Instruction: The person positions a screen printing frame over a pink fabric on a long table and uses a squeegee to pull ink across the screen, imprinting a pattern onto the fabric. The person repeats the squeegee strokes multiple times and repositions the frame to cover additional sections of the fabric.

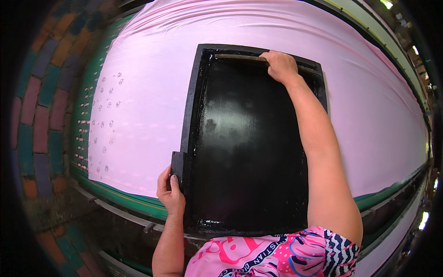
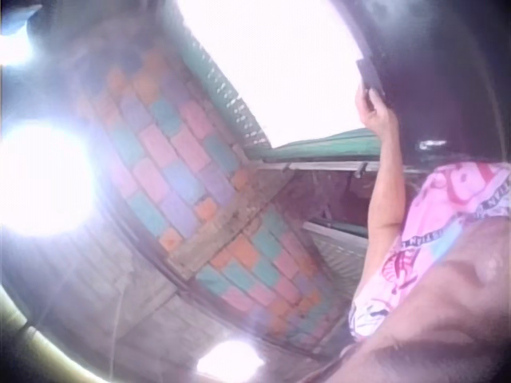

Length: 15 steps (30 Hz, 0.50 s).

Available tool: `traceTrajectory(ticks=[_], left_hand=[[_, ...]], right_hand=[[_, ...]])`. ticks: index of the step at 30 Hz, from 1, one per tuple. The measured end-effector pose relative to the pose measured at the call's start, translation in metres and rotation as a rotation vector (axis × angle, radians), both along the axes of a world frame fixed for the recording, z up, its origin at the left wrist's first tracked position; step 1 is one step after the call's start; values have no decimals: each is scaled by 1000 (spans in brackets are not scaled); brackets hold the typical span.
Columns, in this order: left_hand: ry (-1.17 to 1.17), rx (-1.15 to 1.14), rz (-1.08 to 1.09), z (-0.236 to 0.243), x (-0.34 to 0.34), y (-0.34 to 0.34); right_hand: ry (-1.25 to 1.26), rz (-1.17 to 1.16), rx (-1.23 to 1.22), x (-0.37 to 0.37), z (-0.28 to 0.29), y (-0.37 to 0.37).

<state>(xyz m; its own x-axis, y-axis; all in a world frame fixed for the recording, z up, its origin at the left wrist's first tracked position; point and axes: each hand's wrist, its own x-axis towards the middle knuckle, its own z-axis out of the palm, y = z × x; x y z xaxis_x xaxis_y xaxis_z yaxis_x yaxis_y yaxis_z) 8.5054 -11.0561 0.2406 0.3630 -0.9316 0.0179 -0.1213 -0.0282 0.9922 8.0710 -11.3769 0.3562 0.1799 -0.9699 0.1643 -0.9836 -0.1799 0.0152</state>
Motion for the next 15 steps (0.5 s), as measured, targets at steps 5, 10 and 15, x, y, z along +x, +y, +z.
traceTrajectory(ticks=[5,10,15], left_hand=[[28,-27,4,-1,0,-1],[23,-30,-23,-6,-5,-6],[-68,50,-41,-2,0,-11]], right_hand=[[81,-1,197,3,25,0],[103,2,235,11,31,48],[71,41,233,39,26,143]])
